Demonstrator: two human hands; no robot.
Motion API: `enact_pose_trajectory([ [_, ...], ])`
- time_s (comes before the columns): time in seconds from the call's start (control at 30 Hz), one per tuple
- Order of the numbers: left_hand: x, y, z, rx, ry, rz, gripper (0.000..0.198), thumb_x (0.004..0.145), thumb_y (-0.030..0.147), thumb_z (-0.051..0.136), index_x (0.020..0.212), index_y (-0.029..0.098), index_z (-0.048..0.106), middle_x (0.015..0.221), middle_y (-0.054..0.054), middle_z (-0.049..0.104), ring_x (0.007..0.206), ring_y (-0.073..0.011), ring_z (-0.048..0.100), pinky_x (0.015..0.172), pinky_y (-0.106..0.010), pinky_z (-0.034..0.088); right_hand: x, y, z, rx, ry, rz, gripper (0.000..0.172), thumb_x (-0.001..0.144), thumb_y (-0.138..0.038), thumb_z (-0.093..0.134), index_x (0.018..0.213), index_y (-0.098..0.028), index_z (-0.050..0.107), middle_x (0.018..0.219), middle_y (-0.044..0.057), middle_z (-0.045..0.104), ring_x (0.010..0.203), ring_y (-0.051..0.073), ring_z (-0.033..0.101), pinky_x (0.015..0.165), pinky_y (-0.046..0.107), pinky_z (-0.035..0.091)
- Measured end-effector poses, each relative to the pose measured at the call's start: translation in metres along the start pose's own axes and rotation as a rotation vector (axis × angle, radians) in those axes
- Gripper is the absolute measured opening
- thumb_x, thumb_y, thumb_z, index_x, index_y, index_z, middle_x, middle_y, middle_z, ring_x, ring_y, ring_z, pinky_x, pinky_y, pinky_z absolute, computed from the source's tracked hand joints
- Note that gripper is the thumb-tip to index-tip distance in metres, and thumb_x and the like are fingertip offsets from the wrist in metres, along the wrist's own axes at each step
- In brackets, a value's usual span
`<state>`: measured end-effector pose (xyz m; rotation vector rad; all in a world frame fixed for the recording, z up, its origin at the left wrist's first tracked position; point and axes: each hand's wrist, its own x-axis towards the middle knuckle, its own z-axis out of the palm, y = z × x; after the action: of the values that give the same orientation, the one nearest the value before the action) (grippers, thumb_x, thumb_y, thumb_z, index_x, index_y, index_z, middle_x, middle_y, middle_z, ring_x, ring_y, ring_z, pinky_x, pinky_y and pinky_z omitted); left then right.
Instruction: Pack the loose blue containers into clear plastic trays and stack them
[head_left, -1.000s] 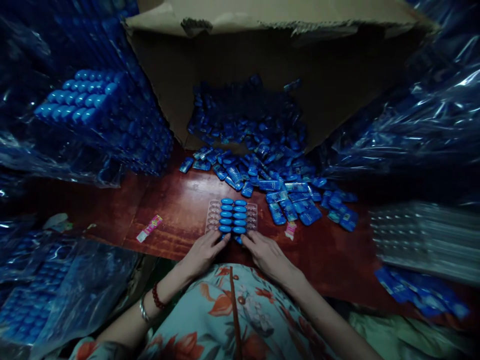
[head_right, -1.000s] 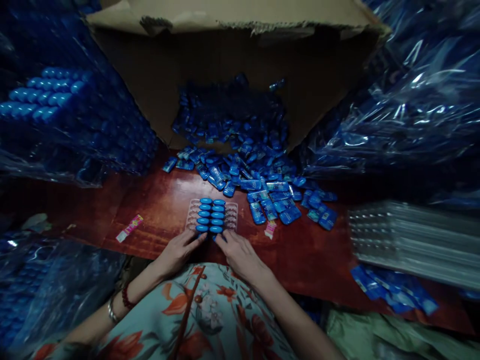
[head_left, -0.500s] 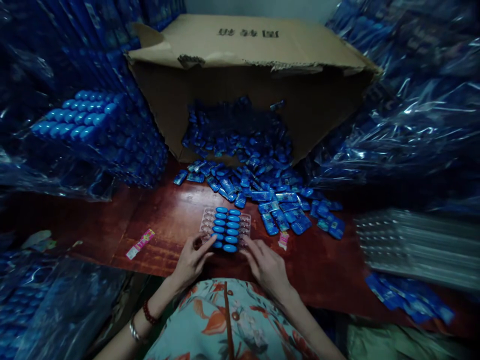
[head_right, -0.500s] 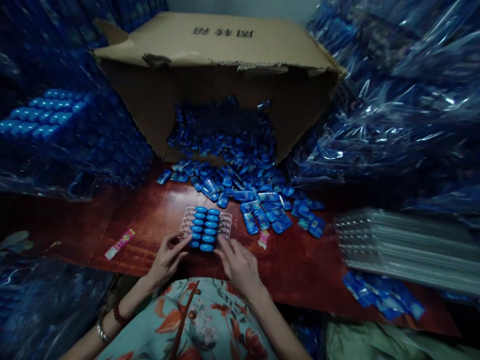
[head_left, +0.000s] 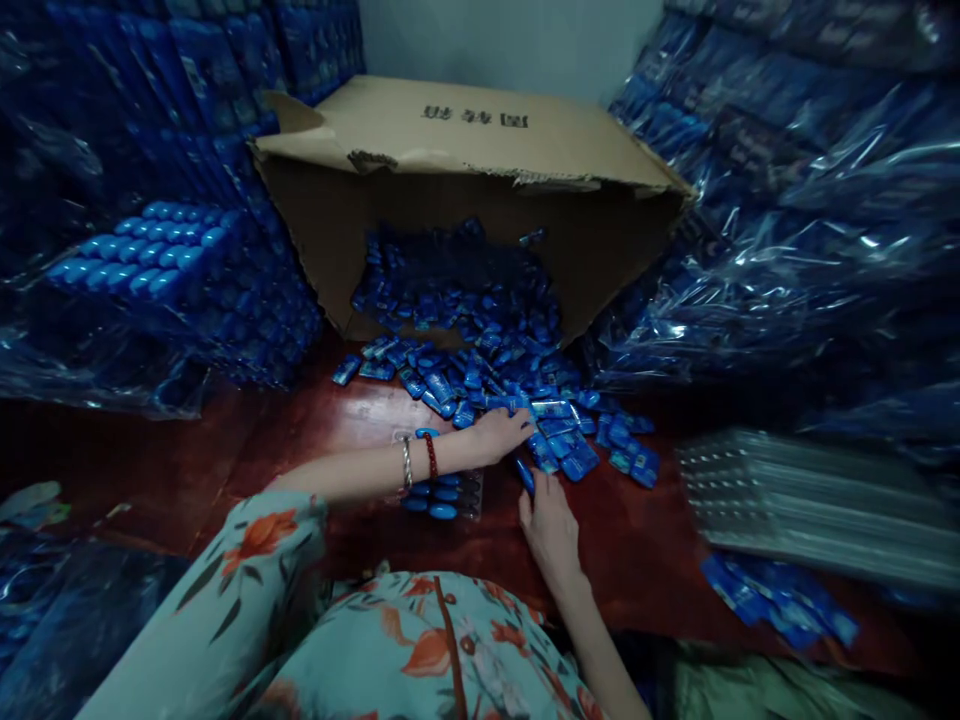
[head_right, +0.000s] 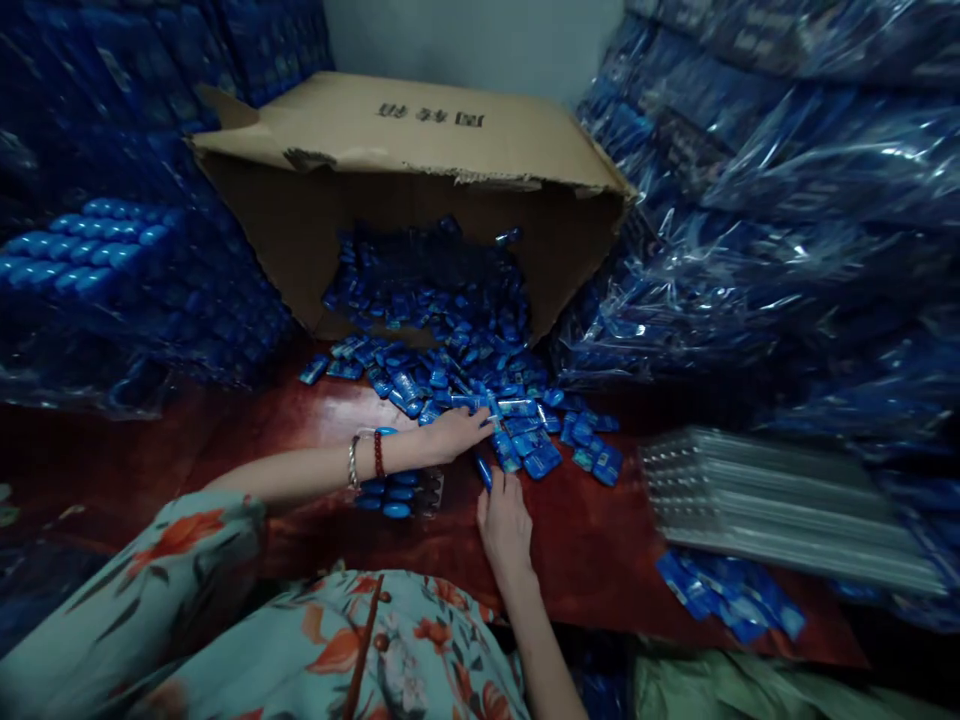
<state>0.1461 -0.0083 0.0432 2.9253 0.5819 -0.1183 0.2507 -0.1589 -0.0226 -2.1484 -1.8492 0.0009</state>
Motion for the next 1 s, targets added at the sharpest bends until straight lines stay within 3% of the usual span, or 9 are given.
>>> enact_pose_trajectory([
  [0.17,0.018,0.005,0.021,0.028,-0.039,0.106,0.035,0.076,0.003,0.054,0.11,0.011,0.056,0.119,-0.022,0.051,0.093,-0.027,0.059,0.069,-0.034,0.049,-0.019,0.009,-0.008,0.274,-0.013,0.097,0.035,0.093,-0.037,0.032,0.116,-0.016,0.049,0.1,0.013,0.062,0.089,0.024,0.063,0.071,0.035,0.052],
  [0.3,0.021,-0.009,0.013,-0.025,-0.047,0.151,0.032,0.081,0.006,0.047,0.11,0.015,0.059,0.108,-0.016,0.058,0.081,-0.0214,0.061,0.063,-0.028,0.048,-0.021,0.009,-0.018,0.493,-0.045,0.297,0.037,0.091,-0.045,0.039,0.112,-0.016,0.049,0.09,0.011,0.066,0.075,0.022,0.065,0.063,0.032,0.051],
  [0.4,0.003,-0.025,-0.008,-0.225,0.033,0.145,0.038,0.086,0.009,0.042,0.12,0.018,0.056,0.103,-0.012,0.061,0.082,-0.0186,0.062,0.07,-0.027,0.048,-0.015,0.004,-0.021,0.643,0.0,0.326,0.033,0.087,-0.045,0.047,0.105,-0.018,0.054,0.086,0.008,0.067,0.073,0.019,0.064,0.066,0.031,0.052],
  [0.5,-0.037,-0.04,-0.029,-0.486,0.183,0.11,0.045,0.085,0.012,0.049,0.129,0.021,0.049,0.112,-0.009,0.061,0.1,-0.0187,0.059,0.086,-0.027,0.045,0.004,-0.008,-0.018,0.73,0.104,0.245,0.03,0.085,-0.042,0.052,0.101,-0.018,0.058,0.094,0.009,0.066,0.081,0.018,0.063,0.073,0.031,0.052],
  [0.63,-0.103,-0.053,-0.031,-0.761,0.449,-0.209,0.041,0.084,0.019,0.053,0.126,0.022,0.053,0.111,-0.004,0.064,0.099,-0.0178,0.06,0.083,-0.026,0.046,0.037,-0.028,-0.009,0.745,0.134,0.037,0.023,0.087,-0.035,0.052,0.101,-0.019,0.061,0.096,0.007,0.066,0.088,0.018,0.062,0.081,0.033,0.05],
  [0.73,-0.146,-0.057,-0.016,-0.871,0.629,-0.516,0.032,0.085,0.028,0.054,0.115,0.018,0.06,0.101,-0.004,0.068,0.09,-0.0181,0.062,0.079,-0.028,0.047,0.056,-0.035,-0.001,0.704,0.037,-0.14,0.023,0.089,-0.029,0.046,0.104,-0.019,0.06,0.096,0.007,0.065,0.09,0.018,0.061,0.083,0.033,0.049],
  [0.8,-0.168,-0.057,-0.003,-0.849,0.717,-0.633,0.026,0.084,0.033,0.055,0.103,0.017,0.064,0.096,-0.004,0.066,0.09,-0.0185,0.06,0.082,-0.029,0.046,0.063,-0.034,0.002,0.62,-0.064,-0.217,0.027,0.091,-0.025,0.041,0.109,-0.018,0.059,0.097,0.009,0.064,0.091,0.019,0.061,0.082,0.033,0.05],
  [0.9,-0.184,-0.053,0.017,-0.833,0.801,-0.741,0.019,0.085,0.034,0.053,0.091,0.017,0.061,0.086,-0.002,0.061,0.082,-0.0157,0.056,0.078,-0.028,0.044,0.069,-0.034,-0.002,0.417,-0.187,-0.265,0.034,0.09,-0.021,0.038,0.119,-0.019,0.056,0.105,0.011,0.062,0.094,0.022,0.061,0.08,0.034,0.05],
  [1.0,-0.183,-0.051,0.033,-0.917,0.83,-0.785,0.015,0.087,0.033,0.05,0.089,0.018,0.054,0.077,0.001,0.054,0.073,-0.0127,0.053,0.069,-0.024,0.044,0.077,-0.041,-0.016,0.194,-0.319,-0.316,0.039,0.088,-0.016,0.037,0.124,-0.021,0.053,0.111,0.011,0.06,0.097,0.022,0.06,0.078,0.032,0.05],
])
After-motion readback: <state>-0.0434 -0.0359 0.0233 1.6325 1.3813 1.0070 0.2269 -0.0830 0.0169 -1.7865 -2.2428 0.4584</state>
